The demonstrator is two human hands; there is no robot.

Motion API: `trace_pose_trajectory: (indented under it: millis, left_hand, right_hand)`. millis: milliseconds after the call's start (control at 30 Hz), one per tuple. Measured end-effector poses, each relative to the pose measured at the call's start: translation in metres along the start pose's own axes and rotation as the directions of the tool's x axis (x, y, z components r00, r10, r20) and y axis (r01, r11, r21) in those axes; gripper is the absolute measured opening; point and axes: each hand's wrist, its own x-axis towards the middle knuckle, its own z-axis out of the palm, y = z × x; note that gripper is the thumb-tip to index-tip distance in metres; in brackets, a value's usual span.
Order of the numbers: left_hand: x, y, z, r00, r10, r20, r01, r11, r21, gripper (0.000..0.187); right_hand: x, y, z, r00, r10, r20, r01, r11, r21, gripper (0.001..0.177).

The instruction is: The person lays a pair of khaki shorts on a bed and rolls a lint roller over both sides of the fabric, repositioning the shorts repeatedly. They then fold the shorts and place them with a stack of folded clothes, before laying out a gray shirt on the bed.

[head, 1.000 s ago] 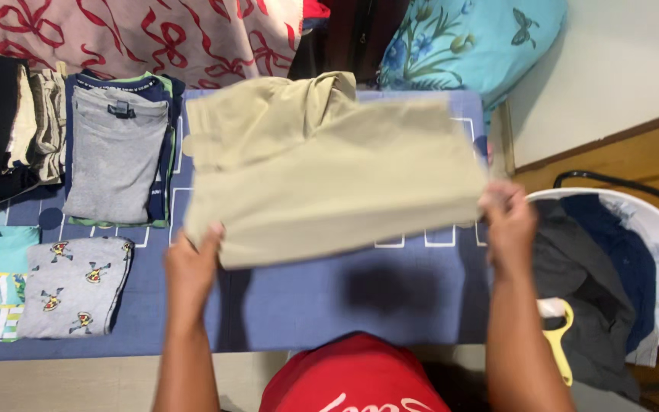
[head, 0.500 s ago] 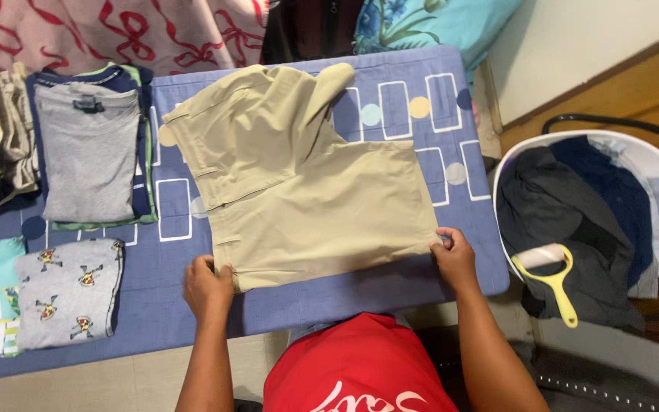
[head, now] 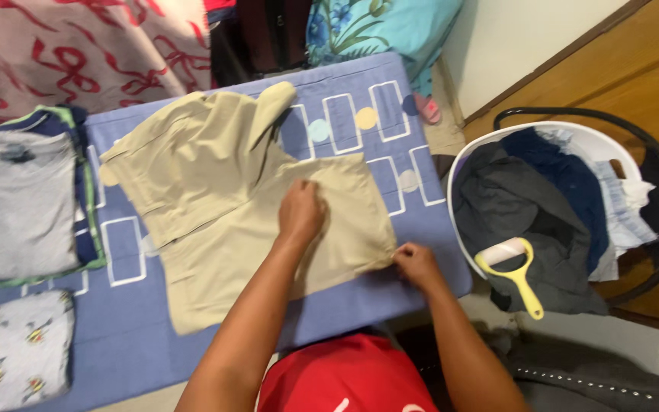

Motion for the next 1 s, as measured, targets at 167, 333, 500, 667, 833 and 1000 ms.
trace_pose_trajectory:
  millis: [167,333,500,667,833,1000]
  left_hand:
    - [0.067,0.047,0.050,0.999,0.052,0.016,-0.051,0.998,-0.042,0.043]
    - [0.094,0.069,0.082,0.987,-0.063,0.146,0.065,0.998,-0.009,0.015]
    - [0.101,0.082,0.099,0.994,-0.054,0.096,0.059,0.997,-0.051,0.015]
    - [0.081,0.090,0.092,0.993,0.111,-0.044,-0.117,0.977,-0.179,0.037]
    - [-0.023,0.091,0.059,0.948,0.320,-0.002,-0.319,0.947,-0.039,0.051]
    - [-0.112,0.072,0.029,0.970,0.239,0.047,-0.243,0.966,0.090,0.054]
  right_hand:
    - [-0.019,-0.003,0.003,0.997,-0.046,0.065,0.037,0.989,0.144,0.010]
    - [-0.035,-0.018,-0.012,0.994,-0.094,0.058,0.093,0.995,0.023,0.013]
    - [-0.038,-0.040,-0.032,0.999,-0.037,0.022,0.037,0.999,0.001,0.014]
    - [-0.041,-0.056,-0.034,0.999,0.001,-0.035,-0.006,0.992,-0.123,0.011]
    - [-0.051,-0.039,-0.052,0.971,-0.211,-0.115,0.162,0.928,-0.336,0.020]
    - [-0.071,0.013,-0.112,0.848,-0.395,-0.352,0.248,0.884,-0.396,0.016]
